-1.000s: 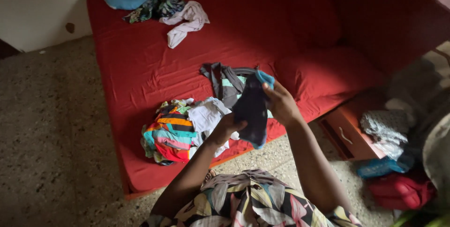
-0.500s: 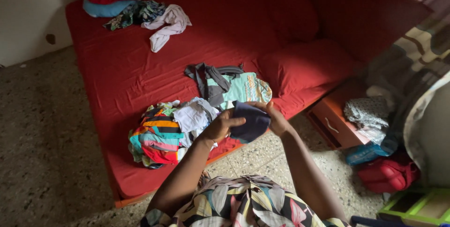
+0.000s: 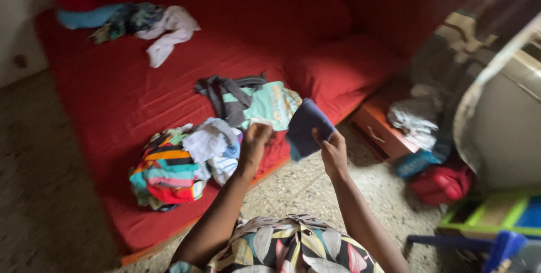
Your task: Packing several items of baby clothing into a suitcase.
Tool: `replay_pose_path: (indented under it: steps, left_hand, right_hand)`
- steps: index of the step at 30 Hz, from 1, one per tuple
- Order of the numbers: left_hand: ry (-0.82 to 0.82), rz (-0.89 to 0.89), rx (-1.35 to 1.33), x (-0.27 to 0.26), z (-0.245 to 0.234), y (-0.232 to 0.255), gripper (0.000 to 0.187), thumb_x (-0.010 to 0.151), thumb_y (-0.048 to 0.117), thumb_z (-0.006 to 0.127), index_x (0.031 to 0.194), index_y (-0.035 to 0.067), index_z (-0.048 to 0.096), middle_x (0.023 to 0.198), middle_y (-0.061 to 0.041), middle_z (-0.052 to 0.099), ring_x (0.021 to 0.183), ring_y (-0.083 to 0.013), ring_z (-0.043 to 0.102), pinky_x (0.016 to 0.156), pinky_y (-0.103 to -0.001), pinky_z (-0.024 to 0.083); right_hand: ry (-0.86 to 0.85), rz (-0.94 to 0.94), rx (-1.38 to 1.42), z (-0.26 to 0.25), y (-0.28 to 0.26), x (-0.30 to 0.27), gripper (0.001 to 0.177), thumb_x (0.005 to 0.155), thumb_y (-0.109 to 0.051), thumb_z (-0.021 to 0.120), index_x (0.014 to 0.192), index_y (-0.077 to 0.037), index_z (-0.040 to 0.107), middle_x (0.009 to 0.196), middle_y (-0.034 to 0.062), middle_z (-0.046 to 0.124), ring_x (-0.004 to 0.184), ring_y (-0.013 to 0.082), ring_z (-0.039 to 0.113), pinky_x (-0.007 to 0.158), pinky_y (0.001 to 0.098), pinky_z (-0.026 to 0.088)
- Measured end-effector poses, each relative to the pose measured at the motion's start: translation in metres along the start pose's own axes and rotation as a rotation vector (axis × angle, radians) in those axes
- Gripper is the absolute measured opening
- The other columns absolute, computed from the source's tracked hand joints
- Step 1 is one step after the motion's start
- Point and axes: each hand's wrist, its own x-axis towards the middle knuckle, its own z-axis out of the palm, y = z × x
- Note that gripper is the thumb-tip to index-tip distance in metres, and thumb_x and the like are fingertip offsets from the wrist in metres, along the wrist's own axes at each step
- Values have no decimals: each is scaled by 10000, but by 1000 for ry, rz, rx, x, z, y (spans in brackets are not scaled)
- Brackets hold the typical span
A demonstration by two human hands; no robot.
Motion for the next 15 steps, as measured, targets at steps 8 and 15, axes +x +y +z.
replay_pose_path:
  steps: [8, 15]
  left_hand:
    - [-444, -391, -307, -75, 165, -9, 656, 897, 486, 690, 1437, 171, 492, 1398, 4, 604, 1263, -145, 603, 1047, -370, 490]
    - [-442, -631, -471, -91, 243, -24, 635, 852, 365, 807, 1388, 112, 581, 1295, -31, 681, 1179, -172, 652, 1039, -370, 511]
  right_hand:
    - [271, -231, 135, -47, -7, -58, 344, 1009, -244, 689, 1253, -3, 669, 1128, 7, 722, 1013, 84, 644, 924, 262, 525]
    - [397, -22, 801, -175, 82, -105, 341, 1069, -251, 595, 1211, 59, 590, 1048, 150, 686, 829, 206, 646, 685, 346, 518]
